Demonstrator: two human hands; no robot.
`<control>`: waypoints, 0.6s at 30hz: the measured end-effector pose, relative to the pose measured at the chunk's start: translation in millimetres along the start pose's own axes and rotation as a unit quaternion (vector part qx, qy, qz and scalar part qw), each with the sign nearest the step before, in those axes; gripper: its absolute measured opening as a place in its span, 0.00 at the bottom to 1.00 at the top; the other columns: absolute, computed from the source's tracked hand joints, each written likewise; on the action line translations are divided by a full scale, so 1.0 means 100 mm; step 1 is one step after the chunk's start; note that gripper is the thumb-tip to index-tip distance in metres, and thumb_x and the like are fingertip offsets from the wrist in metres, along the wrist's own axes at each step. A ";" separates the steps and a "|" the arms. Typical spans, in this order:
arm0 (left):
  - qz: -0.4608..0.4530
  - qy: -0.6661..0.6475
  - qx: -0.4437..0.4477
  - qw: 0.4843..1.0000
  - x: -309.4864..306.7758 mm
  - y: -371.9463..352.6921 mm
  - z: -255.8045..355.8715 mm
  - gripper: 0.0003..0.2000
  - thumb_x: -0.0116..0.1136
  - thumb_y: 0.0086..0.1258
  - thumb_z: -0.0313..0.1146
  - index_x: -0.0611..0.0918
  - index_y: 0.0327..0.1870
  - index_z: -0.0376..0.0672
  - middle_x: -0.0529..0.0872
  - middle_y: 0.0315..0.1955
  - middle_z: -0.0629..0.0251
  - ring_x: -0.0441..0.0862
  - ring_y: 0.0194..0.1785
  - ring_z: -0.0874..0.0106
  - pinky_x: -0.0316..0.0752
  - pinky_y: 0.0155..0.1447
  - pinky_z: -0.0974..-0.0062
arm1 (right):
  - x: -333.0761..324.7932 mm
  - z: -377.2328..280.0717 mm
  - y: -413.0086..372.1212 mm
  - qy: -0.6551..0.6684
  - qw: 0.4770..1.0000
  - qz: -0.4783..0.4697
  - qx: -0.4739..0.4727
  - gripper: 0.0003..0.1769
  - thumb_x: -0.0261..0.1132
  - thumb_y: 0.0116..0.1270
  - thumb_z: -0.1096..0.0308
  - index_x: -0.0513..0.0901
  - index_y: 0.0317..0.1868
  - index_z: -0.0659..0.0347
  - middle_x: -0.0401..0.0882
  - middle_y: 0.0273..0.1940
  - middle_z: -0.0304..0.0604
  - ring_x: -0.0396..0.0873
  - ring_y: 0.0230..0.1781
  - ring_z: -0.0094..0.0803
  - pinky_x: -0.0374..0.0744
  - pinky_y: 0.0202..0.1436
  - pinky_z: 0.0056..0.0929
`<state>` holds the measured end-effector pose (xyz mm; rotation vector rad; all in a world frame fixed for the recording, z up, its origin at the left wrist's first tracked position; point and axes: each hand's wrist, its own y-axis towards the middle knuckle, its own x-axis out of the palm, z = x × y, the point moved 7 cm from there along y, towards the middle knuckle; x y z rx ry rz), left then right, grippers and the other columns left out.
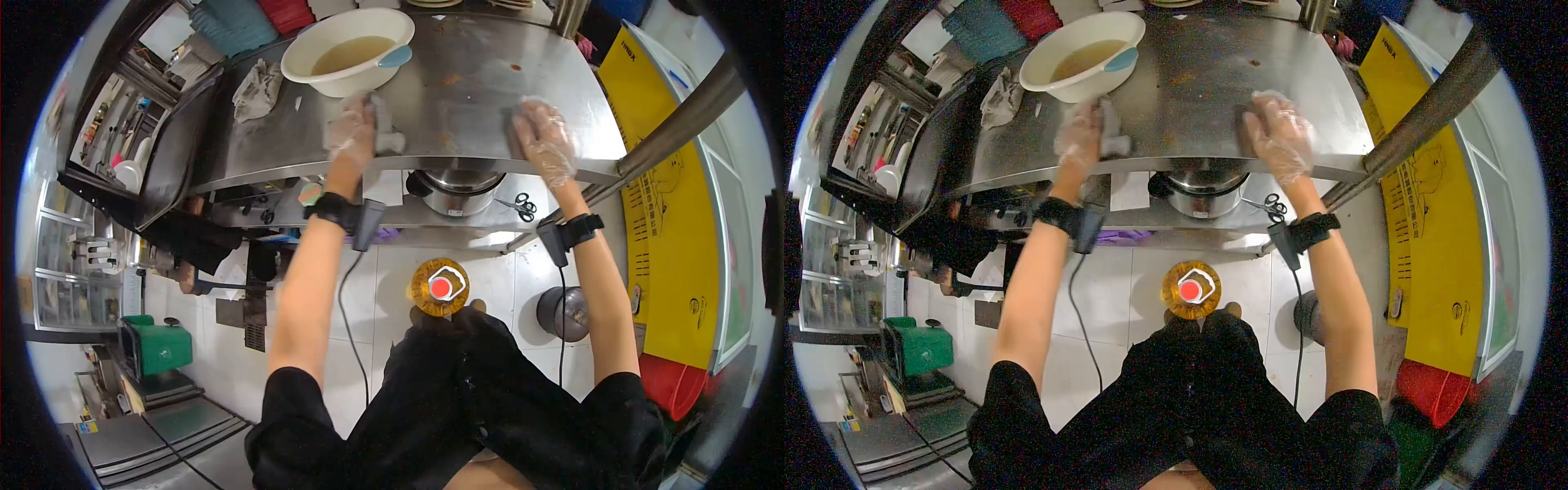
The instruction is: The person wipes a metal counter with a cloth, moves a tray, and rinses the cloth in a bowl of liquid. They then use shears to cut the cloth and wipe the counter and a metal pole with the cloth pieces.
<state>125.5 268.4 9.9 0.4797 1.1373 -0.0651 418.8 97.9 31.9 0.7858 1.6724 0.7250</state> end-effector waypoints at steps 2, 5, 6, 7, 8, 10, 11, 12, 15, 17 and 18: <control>0.139 -0.016 0.063 0.988 0.17 -0.05 0.27 0.17 0.43 0.78 0.44 0.75 0.61 0.51 0.80 0.58 0.54 0.75 0.61 0.48 0.72 0.63 0.53 | 0.17 -0.37 0.06 0.068 0.996 -0.042 -0.025 0.17 0.66 0.68 0.58 0.79 0.55 0.49 0.81 0.56 0.39 0.81 0.52 0.42 0.80 0.54 0.41; 0.032 -0.073 0.082 0.993 0.17 -0.01 0.64 0.16 0.46 0.77 0.43 0.75 0.61 0.52 0.78 0.61 0.57 0.70 0.66 0.50 0.69 0.67 0.55 | 0.36 -1.01 0.24 0.148 0.981 -0.126 -0.022 0.22 0.59 0.73 0.53 0.76 0.62 0.50 0.77 0.63 0.43 0.77 0.61 0.43 0.78 0.61 0.40; -0.012 -0.125 0.133 0.983 0.11 -0.01 0.66 0.17 0.47 0.77 0.44 0.76 0.62 0.53 0.77 0.62 0.58 0.70 0.66 0.50 0.70 0.66 0.56 | 0.43 -1.14 0.29 0.163 0.976 -0.143 -0.019 0.21 0.58 0.74 0.54 0.77 0.63 0.49 0.76 0.64 0.46 0.77 0.61 0.48 0.78 0.60 0.41; -0.011 -0.125 0.132 0.983 0.11 0.01 0.44 0.17 0.47 0.77 0.44 0.76 0.62 0.53 0.77 0.62 0.58 0.70 0.66 0.50 0.70 0.66 0.56 | 0.54 -1.23 0.30 0.147 0.976 -0.159 -0.038 0.23 0.56 0.75 0.52 0.75 0.66 0.47 0.71 0.68 0.47 0.73 0.65 0.47 0.75 0.64 0.42; 0.082 -0.081 0.190 0.975 0.06 0.00 0.22 0.18 0.47 0.77 0.45 0.77 0.62 0.52 0.79 0.61 0.57 0.72 0.64 0.50 0.71 0.65 0.58 | 0.65 -1.29 0.31 0.131 0.975 -0.173 -0.055 0.25 0.53 0.76 0.49 0.72 0.69 0.46 0.67 0.71 0.48 0.70 0.68 0.47 0.72 0.68 0.43; 0.119 -0.157 0.132 0.971 -0.27 -0.03 0.00 0.19 0.46 0.79 0.47 0.79 0.61 0.49 0.82 0.56 0.55 0.76 0.60 0.52 0.72 0.62 0.61 | 0.82 -1.46 0.34 0.078 0.957 -0.269 -0.072 0.31 0.52 0.74 0.42 0.68 0.73 0.44 0.60 0.75 0.47 0.61 0.74 0.50 0.63 0.75 0.43; 0.061 -0.273 0.015 0.960 -0.47 -0.07 -0.09 0.20 0.45 0.79 0.48 0.80 0.60 0.46 0.84 0.53 0.54 0.79 0.57 0.53 0.72 0.60 0.63 | 0.89 -1.56 0.35 0.043 0.951 -0.293 -0.087 0.32 0.52 0.74 0.41 0.67 0.73 0.43 0.59 0.76 0.47 0.60 0.74 0.51 0.62 0.76 0.43; 0.108 -0.284 0.021 0.953 -0.50 -0.08 -0.22 0.20 0.43 0.80 0.48 0.81 0.57 0.45 0.85 0.49 0.52 0.81 0.53 0.53 0.73 0.58 0.64 | 0.96 -1.65 0.36 0.035 0.954 -0.278 -0.107 0.33 0.55 0.71 0.41 0.70 0.72 0.43 0.60 0.75 0.44 0.61 0.73 0.51 0.62 0.76 0.43; 0.101 -0.269 0.009 0.958 -0.32 -0.09 -0.42 0.19 0.44 0.79 0.47 0.81 0.57 0.48 0.85 0.49 0.55 0.81 0.53 0.53 0.73 0.57 0.62 | 1.20 -1.85 0.39 -0.019 0.924 -0.353 -0.142 0.31 0.57 0.69 0.42 0.73 0.70 0.43 0.62 0.74 0.43 0.62 0.72 0.47 0.63 0.75 0.42; 0.100 -0.251 0.009 0.963 -0.26 -0.07 -0.41 0.17 0.45 0.79 0.46 0.82 0.57 0.49 0.84 0.49 0.56 0.81 0.53 0.53 0.73 0.57 0.62 | 1.28 -1.83 0.44 -0.014 0.928 -0.348 -0.134 0.28 0.58 0.69 0.45 0.77 0.66 0.46 0.64 0.72 0.42 0.62 0.71 0.43 0.64 0.74 0.39; 0.098 -0.232 0.007 0.968 -0.22 -0.10 -0.40 0.16 0.46 0.78 0.45 0.82 0.56 0.50 0.84 0.48 0.56 0.81 0.53 0.54 0.74 0.57 0.61 | 1.33 -1.80 0.45 -0.005 0.917 -0.374 -0.139 0.28 0.54 0.71 0.46 0.77 0.66 0.48 0.65 0.71 0.42 0.62 0.72 0.46 0.65 0.74 0.40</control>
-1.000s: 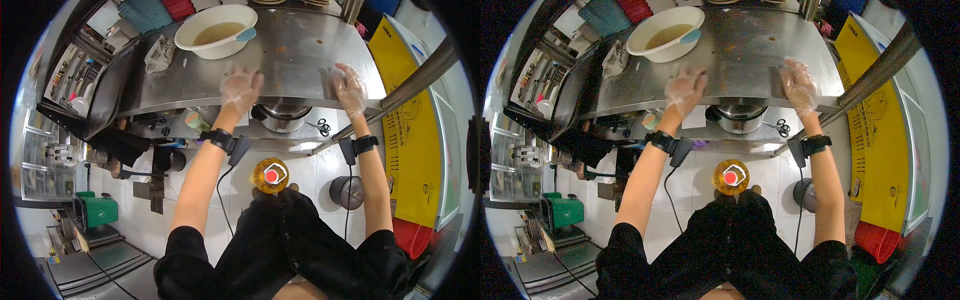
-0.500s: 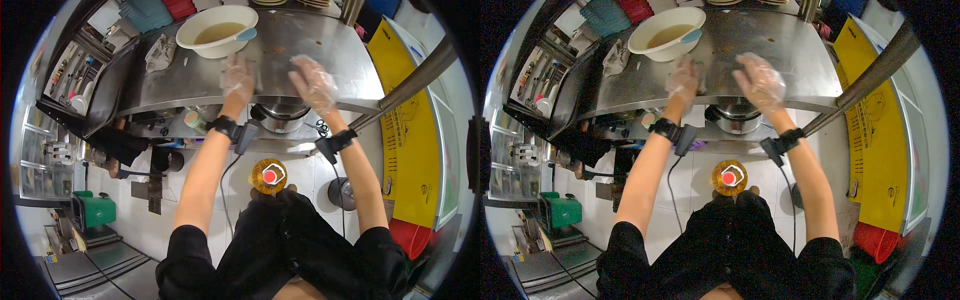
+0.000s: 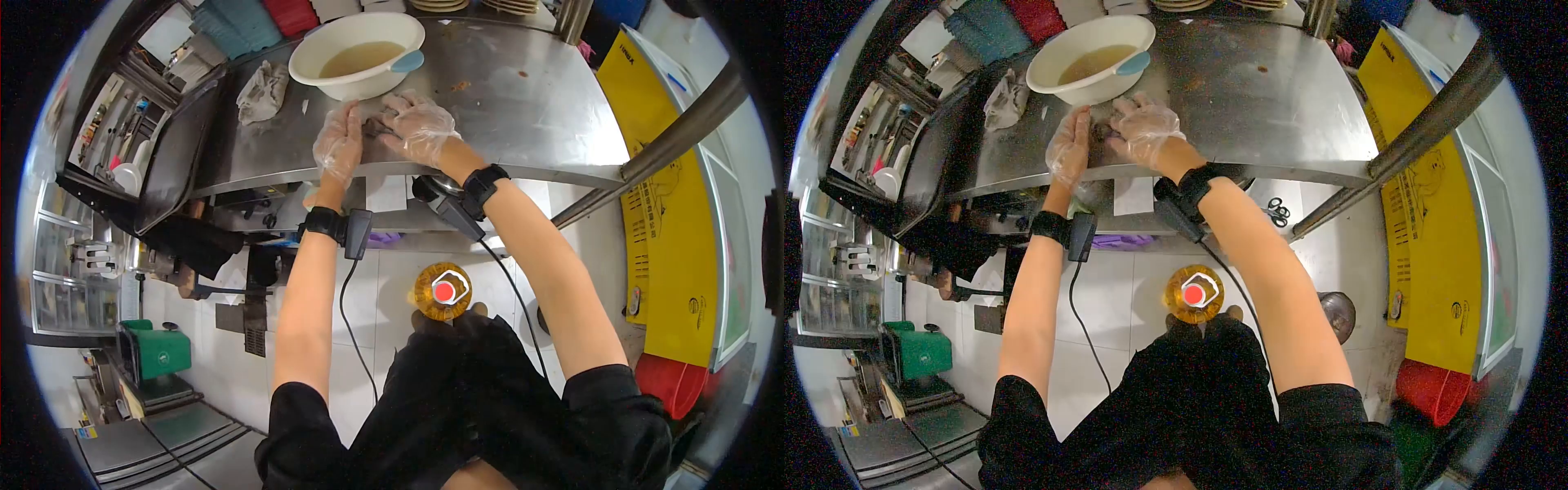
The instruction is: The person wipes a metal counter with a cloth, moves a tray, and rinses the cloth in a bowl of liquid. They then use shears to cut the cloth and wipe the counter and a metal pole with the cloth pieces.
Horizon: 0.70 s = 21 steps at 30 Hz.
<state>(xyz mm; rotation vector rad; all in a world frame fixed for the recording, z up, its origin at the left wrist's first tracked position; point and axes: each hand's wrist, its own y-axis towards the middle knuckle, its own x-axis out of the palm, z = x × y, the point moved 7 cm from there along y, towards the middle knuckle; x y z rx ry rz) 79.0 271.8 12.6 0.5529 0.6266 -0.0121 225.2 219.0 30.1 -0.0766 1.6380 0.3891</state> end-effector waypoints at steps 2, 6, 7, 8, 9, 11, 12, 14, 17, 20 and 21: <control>0.003 0.027 0.015 1.000 0.01 -0.02 0.06 0.16 0.47 0.77 0.44 0.82 0.56 0.51 0.84 0.48 0.57 0.81 0.53 0.54 0.74 0.57 0.61 | 0.10 0.12 -0.03 0.009 1.000 -0.026 -0.006 0.27 0.51 0.73 0.47 0.76 0.66 0.49 0.66 0.70 0.42 0.61 0.72 0.48 0.65 0.74 0.41; 0.028 0.037 0.067 0.997 -0.07 -0.09 0.23 0.15 0.49 0.76 0.41 0.82 0.56 0.51 0.84 0.47 0.58 0.81 0.52 0.55 0.74 0.56 0.61 | -0.06 0.71 -0.47 -0.081 0.993 0.085 0.003 0.25 0.51 0.73 0.54 0.75 0.65 0.54 0.71 0.66 0.43 0.69 0.67 0.43 0.70 0.71 0.36; 0.027 0.035 0.067 0.997 -0.08 -0.09 0.23 0.15 0.49 0.76 0.41 0.82 0.56 0.51 0.84 0.47 0.58 0.81 0.52 0.55 0.74 0.56 0.61 | -0.12 0.97 -0.62 -0.112 0.989 0.089 0.033 0.24 0.52 0.73 0.55 0.75 0.65 0.55 0.71 0.66 0.43 0.69 0.66 0.41 0.69 0.71 0.35; 0.009 0.066 0.069 0.995 -0.06 -0.08 0.23 0.17 0.46 0.78 0.45 0.81 0.58 0.50 0.84 0.50 0.57 0.81 0.53 0.55 0.75 0.57 0.63 | -0.12 1.34 -0.83 -0.111 0.988 0.090 0.054 0.24 0.53 0.73 0.56 0.75 0.65 0.55 0.72 0.66 0.44 0.69 0.66 0.42 0.69 0.72 0.35; -0.009 0.098 0.071 0.993 -0.05 -0.07 0.23 0.19 0.43 0.80 0.48 0.80 0.59 0.50 0.84 0.52 0.56 0.82 0.55 0.54 0.75 0.57 0.65 | -0.09 1.78 -1.05 -0.109 0.987 0.091 0.076 0.23 0.53 0.73 0.57 0.76 0.64 0.56 0.72 0.66 0.45 0.70 0.66 0.42 0.68 0.72 0.35; -0.008 0.096 0.071 0.993 -0.05 -0.07 0.26 0.19 0.42 0.80 0.48 0.80 0.59 0.49 0.84 0.52 0.56 0.81 0.55 0.55 0.75 0.58 0.66 | 0.06 2.66 -1.50 0.022 0.973 0.136 0.186 0.22 0.54 0.73 0.58 0.77 0.63 0.56 0.72 0.66 0.46 0.69 0.65 0.45 0.68 0.71 0.37; -0.008 0.096 0.071 0.993 -0.04 -0.07 0.27 0.19 0.42 0.80 0.48 0.81 0.58 0.49 0.84 0.53 0.56 0.81 0.56 0.55 0.74 0.58 0.66 | 0.03 2.85 -1.65 0.017 0.962 0.140 0.233 0.21 0.54 0.73 0.58 0.77 0.62 0.56 0.71 0.66 0.46 0.69 0.64 0.47 0.68 0.71 0.38; 0.004 0.087 0.066 0.994 -0.02 -0.08 0.28 0.17 0.47 0.77 0.45 0.82 0.57 0.49 0.84 0.49 0.58 0.81 0.53 0.55 0.75 0.57 0.64 | -0.26 2.58 -1.77 -0.150 0.948 0.102 0.263 0.21 0.53 0.74 0.58 0.76 0.63 0.54 0.71 0.66 0.47 0.68 0.64 0.48 0.69 0.69 0.42; 0.012 0.041 0.049 0.998 0.00 -0.08 0.28 0.15 0.52 0.73 0.43 0.83 0.55 0.49 0.85 0.46 0.59 0.82 0.51 0.56 0.75 0.56 0.62 | -0.17 2.13 -1.45 -0.111 0.967 0.099 0.208 0.24 0.49 0.75 0.56 0.72 0.68 0.51 0.71 0.65 0.49 0.66 0.67 0.46 0.65 0.72 0.43; -0.021 0.040 0.035 0.998 -0.02 -0.07 0.30 0.17 0.52 0.75 0.46 0.82 0.57 0.48 0.85 0.49 0.57 0.83 0.52 0.56 0.75 0.57 0.64 | -0.13 1.30 -0.85 -0.154 0.977 0.093 0.115 0.25 0.51 0.74 0.54 0.74 0.66 0.54 0.72 0.64 0.47 0.66 0.66 0.46 0.65 0.72 0.43; -0.048 0.072 0.033 0.996 -0.01 -0.07 0.32 0.19 0.52 0.77 0.48 0.80 0.59 0.46 0.85 0.52 0.54 0.84 0.53 0.56 0.75 0.58 0.66 | -0.12 1.04 -0.65 -0.123 0.984 0.094 0.089 0.25 0.55 0.72 0.55 0.76 0.63 0.59 0.73 0.63 0.48 0.67 0.64 0.49 0.69 0.70 0.44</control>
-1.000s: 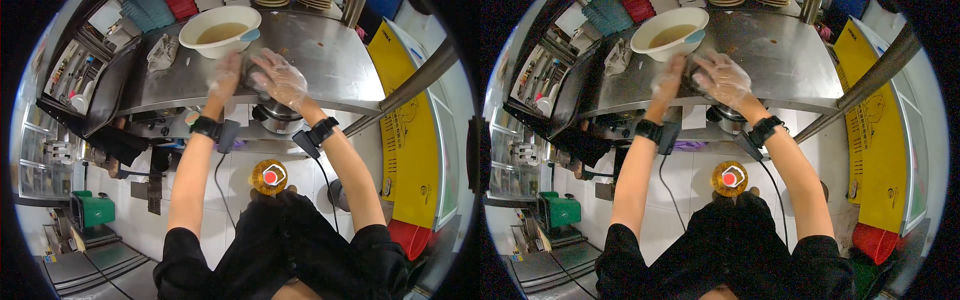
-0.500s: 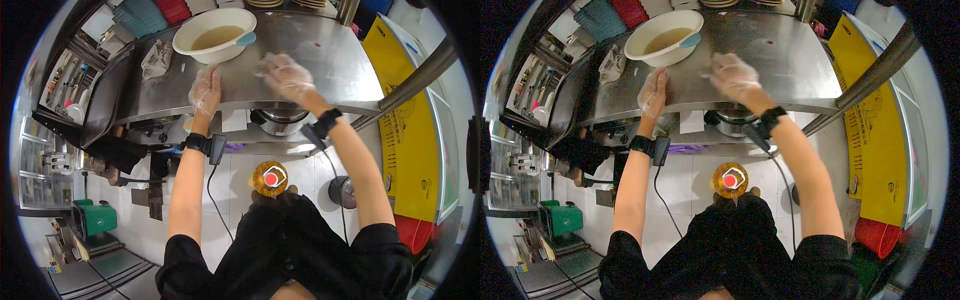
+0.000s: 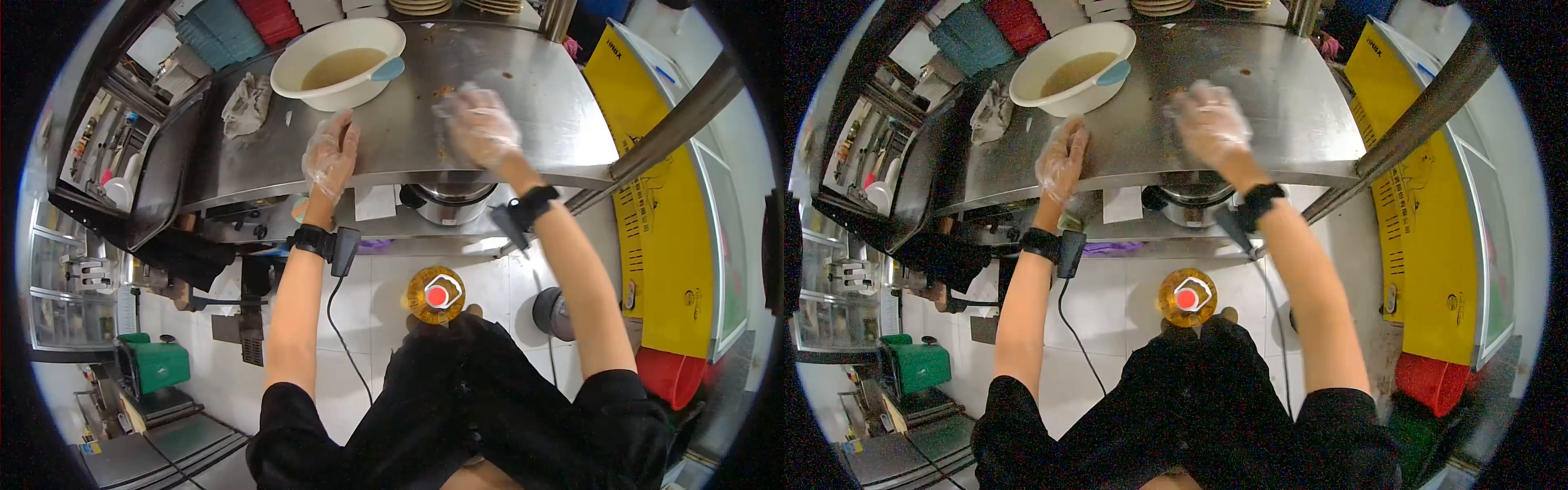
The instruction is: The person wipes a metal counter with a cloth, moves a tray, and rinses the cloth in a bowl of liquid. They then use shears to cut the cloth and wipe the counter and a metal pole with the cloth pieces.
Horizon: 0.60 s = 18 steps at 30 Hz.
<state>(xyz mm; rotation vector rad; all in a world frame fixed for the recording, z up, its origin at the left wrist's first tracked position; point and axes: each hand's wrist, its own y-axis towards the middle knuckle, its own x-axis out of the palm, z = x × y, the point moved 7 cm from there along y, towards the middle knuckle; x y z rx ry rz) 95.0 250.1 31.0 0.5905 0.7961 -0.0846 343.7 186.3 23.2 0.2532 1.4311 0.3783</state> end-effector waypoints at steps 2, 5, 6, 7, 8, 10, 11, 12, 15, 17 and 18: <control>-0.012 -0.015 0.020 1.000 0.10 0.03 -0.06 0.20 0.52 0.76 0.48 0.78 0.62 0.47 0.84 0.54 0.54 0.84 0.54 0.56 0.75 0.59 0.66 | -0.01 -0.51 0.21 0.023 0.999 -0.041 -0.004 0.27 0.54 0.72 0.52 0.74 0.66 0.56 0.71 0.65 0.45 0.65 0.67 0.48 0.66 0.72 0.44; -0.052 -0.023 0.084 0.995 0.16 0.06 0.20 0.24 0.54 0.75 0.49 0.73 0.67 0.49 0.81 0.59 0.51 0.82 0.57 0.56 0.75 0.60 0.65 | 0.01 -0.68 0.40 0.184 0.977 -0.087 0.057 0.34 0.50 0.72 0.44 0.66 0.74 0.48 0.64 0.73 0.46 0.58 0.75 0.46 0.56 0.77 0.47; -0.080 -0.021 0.127 0.988 0.19 0.05 0.38 0.26 0.54 0.75 0.50 0.70 0.70 0.50 0.78 0.61 0.50 0.81 0.59 0.56 0.74 0.60 0.65 | 0.05 -0.60 0.42 0.235 0.970 -0.054 0.036 0.34 0.49 0.73 0.44 0.66 0.74 0.49 0.64 0.74 0.46 0.58 0.75 0.46 0.56 0.77 0.46; -0.166 -0.034 0.081 0.982 0.29 0.06 0.40 0.30 0.56 0.72 0.52 0.67 0.73 0.54 0.68 0.71 0.49 0.71 0.69 0.51 0.69 0.68 0.60 | 0.03 -0.47 0.38 0.284 0.959 -0.021 0.014 0.33 0.49 0.73 0.44 0.66 0.74 0.49 0.63 0.74 0.46 0.59 0.74 0.47 0.57 0.77 0.46; -0.166 -0.035 0.083 0.982 0.35 0.08 0.46 0.30 0.56 0.72 0.52 0.67 0.73 0.54 0.68 0.71 0.49 0.71 0.69 0.51 0.69 0.68 0.60 | -0.14 -0.29 0.23 0.319 0.946 0.043 0.040 0.33 0.52 0.72 0.46 0.67 0.73 0.49 0.65 0.73 0.46 0.61 0.74 0.47 0.58 0.77 0.43; -0.172 0.098 0.209 0.958 0.53 0.07 0.73 0.35 0.59 0.70 0.55 0.63 0.76 0.60 0.58 0.76 0.51 0.59 0.75 0.44 0.62 0.74 0.55 | -0.35 0.05 -0.04 0.249 0.965 0.071 0.053 0.32 0.57 0.71 0.49 0.68 0.72 0.49 0.66 0.72 0.46 0.64 0.72 0.47 0.62 0.75 0.42; -0.230 0.144 0.210 0.939 0.66 0.08 0.82 0.37 0.59 0.67 0.58 0.60 0.77 0.65 0.49 0.79 0.55 0.50 0.77 0.39 0.55 0.77 0.49 | -0.42 0.21 -0.19 0.205 0.970 0.123 0.047 0.31 0.62 0.68 0.52 0.72 0.70 0.50 0.69 0.70 0.47 0.68 0.69 0.48 0.66 0.73 0.43; -0.230 0.143 0.213 0.939 0.72 0.12 0.88 0.37 0.59 0.67 0.58 0.60 0.77 0.65 0.49 0.79 0.55 0.50 0.77 0.39 0.55 0.77 0.49 | -0.43 0.41 -0.36 0.206 0.968 0.129 0.066 0.29 0.63 0.68 0.53 0.73 0.68 0.51 0.71 0.69 0.47 0.69 0.68 0.49 0.68 0.71 0.43; -0.266 0.231 0.267 0.897 0.98 0.20 1.00 0.33 0.56 0.68 0.58 0.66 0.75 0.64 0.55 0.77 0.53 0.56 0.76 0.45 0.64 0.72 0.52 | -0.42 0.93 -0.79 0.186 0.961 0.168 0.117 0.25 0.65 0.67 0.57 0.78 0.63 0.53 0.75 0.65 0.48 0.72 0.66 0.49 0.71 0.68 0.43; -0.285 0.225 0.261 0.895 1.14 0.27 1.01 0.31 0.54 0.70 0.56 0.69 0.74 0.59 0.56 0.76 0.53 0.57 0.75 0.47 0.64 0.72 0.54 | -0.46 1.06 -0.91 0.150 0.963 0.184 0.124 0.24 0.65 0.67 0.58 0.79 0.62 0.54 0.75 0.64 0.48 0.72 0.65 0.49 0.71 0.68 0.42; -0.283 0.226 0.267 0.893 1.25 0.31 1.07 0.31 0.54 0.70 0.56 0.69 0.74 0.59 0.56 0.76 0.53 0.57 0.75 0.47 0.64 0.72 0.54 | -0.46 1.11 -0.94 0.161 0.956 0.203 0.139 0.23 0.65 0.67 0.58 0.79 0.61 0.54 0.76 0.63 0.48 0.73 0.64 0.48 0.72 0.67 0.42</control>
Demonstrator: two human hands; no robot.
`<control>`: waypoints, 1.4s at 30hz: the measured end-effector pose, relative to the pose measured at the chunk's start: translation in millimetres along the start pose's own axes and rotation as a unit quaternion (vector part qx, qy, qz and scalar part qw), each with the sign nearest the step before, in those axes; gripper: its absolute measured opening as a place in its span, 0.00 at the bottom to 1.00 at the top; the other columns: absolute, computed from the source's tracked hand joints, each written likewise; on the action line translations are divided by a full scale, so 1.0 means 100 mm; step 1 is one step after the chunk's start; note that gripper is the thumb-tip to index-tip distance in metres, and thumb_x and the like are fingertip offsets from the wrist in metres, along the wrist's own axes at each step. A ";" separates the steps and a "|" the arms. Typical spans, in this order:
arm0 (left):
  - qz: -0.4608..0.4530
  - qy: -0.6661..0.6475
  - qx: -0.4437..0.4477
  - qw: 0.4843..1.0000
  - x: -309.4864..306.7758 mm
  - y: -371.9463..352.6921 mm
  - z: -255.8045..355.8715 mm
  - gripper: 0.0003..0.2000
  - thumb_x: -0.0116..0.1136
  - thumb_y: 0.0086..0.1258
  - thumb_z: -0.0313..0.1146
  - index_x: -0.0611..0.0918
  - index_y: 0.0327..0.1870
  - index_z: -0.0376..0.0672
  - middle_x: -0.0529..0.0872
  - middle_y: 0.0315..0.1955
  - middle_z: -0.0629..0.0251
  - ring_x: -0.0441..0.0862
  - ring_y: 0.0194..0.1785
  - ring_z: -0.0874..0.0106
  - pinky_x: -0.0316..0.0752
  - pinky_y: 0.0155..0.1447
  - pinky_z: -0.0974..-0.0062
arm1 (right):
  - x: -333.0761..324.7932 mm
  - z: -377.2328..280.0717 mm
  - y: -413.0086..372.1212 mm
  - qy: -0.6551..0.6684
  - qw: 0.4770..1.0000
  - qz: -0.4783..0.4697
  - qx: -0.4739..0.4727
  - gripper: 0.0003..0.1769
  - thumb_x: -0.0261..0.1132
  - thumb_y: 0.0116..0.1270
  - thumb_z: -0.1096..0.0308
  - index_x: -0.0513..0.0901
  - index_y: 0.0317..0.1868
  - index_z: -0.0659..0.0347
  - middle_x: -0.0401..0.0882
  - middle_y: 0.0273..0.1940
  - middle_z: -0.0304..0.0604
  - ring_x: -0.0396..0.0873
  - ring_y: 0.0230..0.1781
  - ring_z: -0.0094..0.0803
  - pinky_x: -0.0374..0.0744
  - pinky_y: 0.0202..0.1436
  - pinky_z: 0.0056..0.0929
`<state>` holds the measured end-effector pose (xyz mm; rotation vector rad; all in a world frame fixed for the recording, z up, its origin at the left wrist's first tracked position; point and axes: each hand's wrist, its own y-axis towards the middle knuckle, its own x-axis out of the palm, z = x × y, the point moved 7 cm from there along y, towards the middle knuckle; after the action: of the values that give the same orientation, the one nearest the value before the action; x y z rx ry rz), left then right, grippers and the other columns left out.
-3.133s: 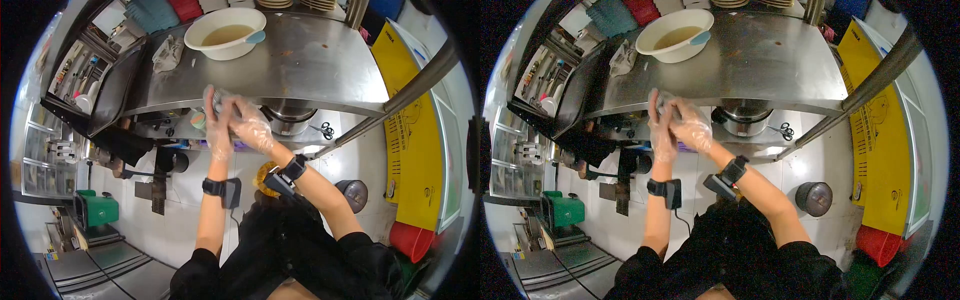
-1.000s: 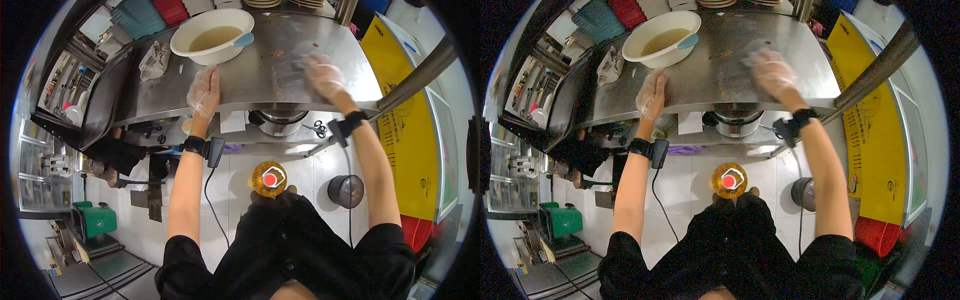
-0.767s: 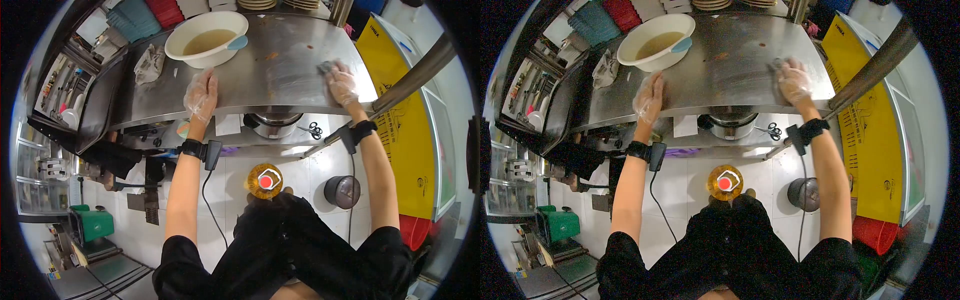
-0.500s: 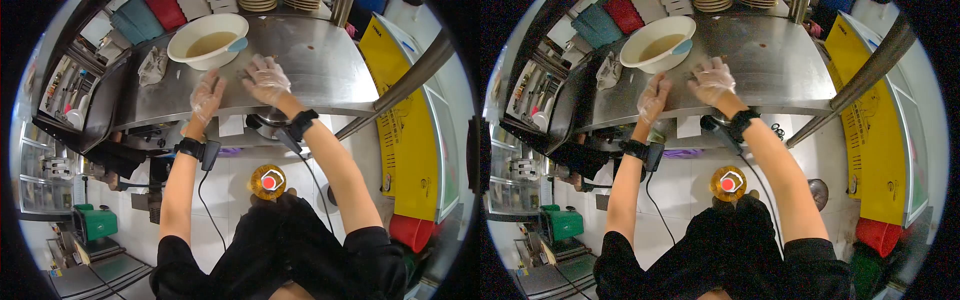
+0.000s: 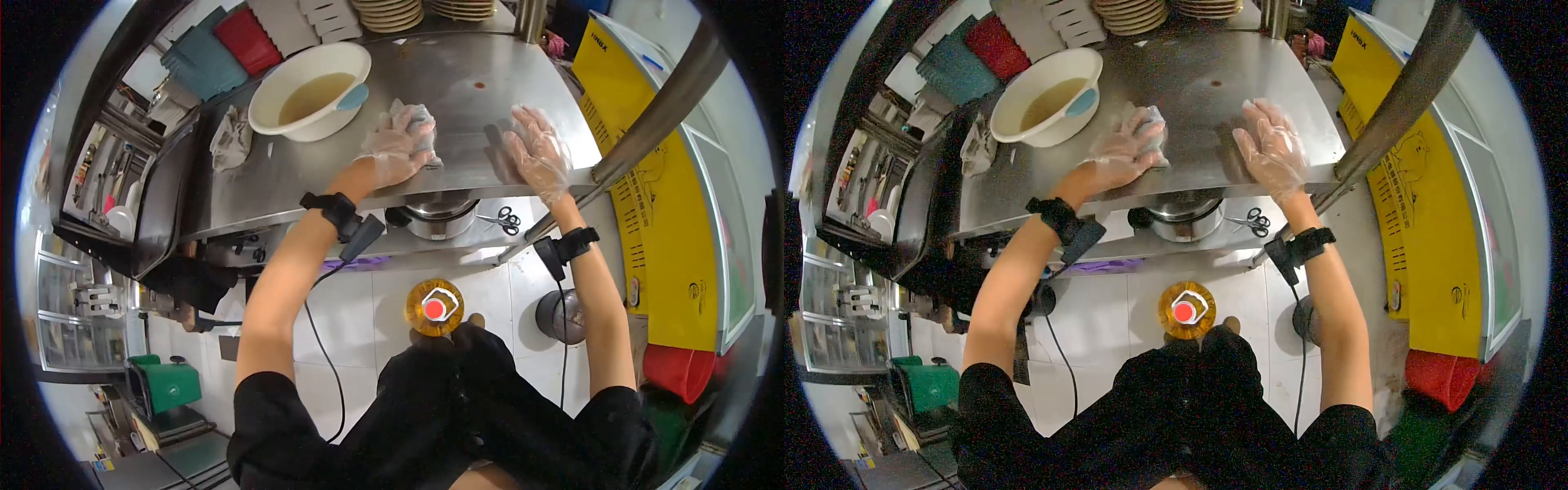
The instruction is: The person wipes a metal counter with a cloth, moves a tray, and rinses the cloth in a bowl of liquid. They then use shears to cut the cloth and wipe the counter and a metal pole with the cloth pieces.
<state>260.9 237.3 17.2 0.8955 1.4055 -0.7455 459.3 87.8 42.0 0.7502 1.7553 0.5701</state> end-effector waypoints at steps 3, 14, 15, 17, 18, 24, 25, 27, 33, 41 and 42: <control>0.010 -0.039 0.047 0.998 -0.11 0.29 0.47 0.29 0.55 0.71 0.49 0.72 0.70 0.46 0.55 0.77 0.52 0.57 0.75 0.39 0.58 0.76 0.50 | 0.00 0.03 -0.02 0.021 0.999 0.031 0.013 0.21 0.65 0.68 0.59 0.80 0.59 0.56 0.78 0.61 0.49 0.76 0.62 0.47 0.75 0.64 0.41; 0.116 0.115 0.038 0.986 0.14 0.47 -0.25 0.26 0.55 0.67 0.36 0.73 0.66 0.37 0.71 0.63 0.45 0.74 0.60 0.45 0.71 0.63 0.51 | 0.00 0.05 -0.06 -0.021 0.998 0.060 -0.001 0.18 0.64 0.66 0.70 0.80 0.57 0.58 0.81 0.56 0.49 0.77 0.59 0.49 0.76 0.64 0.44; 0.072 0.150 0.005 0.986 0.11 0.54 -0.26 0.27 0.57 0.67 0.39 0.72 0.66 0.36 0.70 0.64 0.45 0.74 0.60 0.43 0.71 0.63 0.50 | 0.00 0.06 -0.06 -0.022 0.998 0.063 0.000 0.18 0.64 0.66 0.70 0.80 0.57 0.58 0.81 0.56 0.49 0.77 0.59 0.49 0.76 0.64 0.44; 0.019 0.078 -0.031 0.996 0.17 0.74 -0.29 0.31 0.60 0.66 0.44 0.70 0.67 0.36 0.68 0.65 0.43 0.74 0.59 0.40 0.72 0.62 0.48 | 0.04 0.09 -0.05 -0.020 0.998 0.054 0.009 0.20 0.64 0.65 0.72 0.80 0.58 0.57 0.81 0.55 0.50 0.77 0.59 0.50 0.75 0.64 0.44; 0.010 -0.031 -0.039 0.999 0.28 0.85 -0.28 0.34 0.61 0.66 0.47 0.68 0.68 0.35 0.66 0.66 0.41 0.74 0.59 0.38 0.73 0.62 0.47 | 0.03 0.08 -0.06 -0.020 0.998 0.054 0.009 0.20 0.64 0.65 0.72 0.80 0.58 0.57 0.81 0.55 0.50 0.77 0.59 0.50 0.75 0.64 0.44; -0.021 0.086 0.224 0.971 -0.13 0.79 1.27 0.25 0.49 0.67 0.34 0.74 0.66 0.39 0.69 0.68 0.47 0.66 0.71 0.46 0.61 0.75 0.51 | -0.06 0.07 -0.06 0.021 0.995 0.099 0.018 0.22 0.63 0.63 0.77 0.79 0.59 0.58 0.82 0.54 0.51 0.79 0.57 0.51 0.76 0.63 0.44; -0.061 0.072 0.268 0.959 -0.10 0.71 1.36 0.24 0.48 0.66 0.33 0.74 0.65 0.39 0.69 0.68 0.47 0.64 0.72 0.48 0.57 0.77 0.51 | -0.05 0.11 -0.07 0.013 0.993 0.119 0.015 0.23 0.62 0.62 0.78 0.79 0.59 0.58 0.82 0.53 0.51 0.79 0.56 0.52 0.77 0.62 0.44; -0.022 0.034 0.236 0.971 -0.01 0.68 1.18 0.25 0.47 0.66 0.30 0.74 0.66 0.39 0.68 0.70 0.51 0.63 0.74 0.53 0.59 0.77 0.58 | -0.04 0.14 -0.09 0.004 0.990 0.142 0.014 0.24 0.61 0.62 0.80 0.79 0.59 0.57 0.82 0.53 0.51 0.79 0.56 0.52 0.77 0.62 0.44; -0.035 -0.009 -0.010 0.999 0.11 1.21 0.23 0.26 0.48 0.70 0.31 0.69 0.71 0.46 0.70 0.70 0.57 0.70 0.68 0.53 0.70 0.70 0.65 | -0.01 0.15 -0.10 0.010 0.991 0.129 0.028 0.26 0.59 0.60 0.82 0.79 0.61 0.57 0.82 0.53 0.52 0.79 0.55 0.51 0.78 0.60 0.44; -0.029 0.181 0.168 0.969 0.13 1.40 0.55 0.22 0.51 0.67 0.27 0.74 0.64 0.45 0.73 0.63 0.48 0.77 0.56 0.50 0.76 0.62 0.60 | -0.06 0.09 -0.08 0.000 0.992 0.121 0.024 0.23 0.56 0.64 0.79 0.79 0.59 0.62 0.82 0.55 0.52 0.79 0.57 0.50 0.77 0.61 0.44; 0.021 0.090 0.166 0.982 0.11 1.33 0.53 0.19 0.52 0.68 0.28 0.75 0.62 0.42 0.75 0.61 0.49 0.79 0.54 0.52 0.77 0.59 0.60 | -0.07 0.09 -0.07 0.000 0.992 0.125 0.023 0.23 0.56 0.64 0.79 0.79 0.59 0.62 0.82 0.55 0.52 0.79 0.57 0.50 0.77 0.61 0.44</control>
<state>402.8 257.0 14.2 1.2744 1.4367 -0.9005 467.8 78.3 38.7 1.0108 1.6913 0.6984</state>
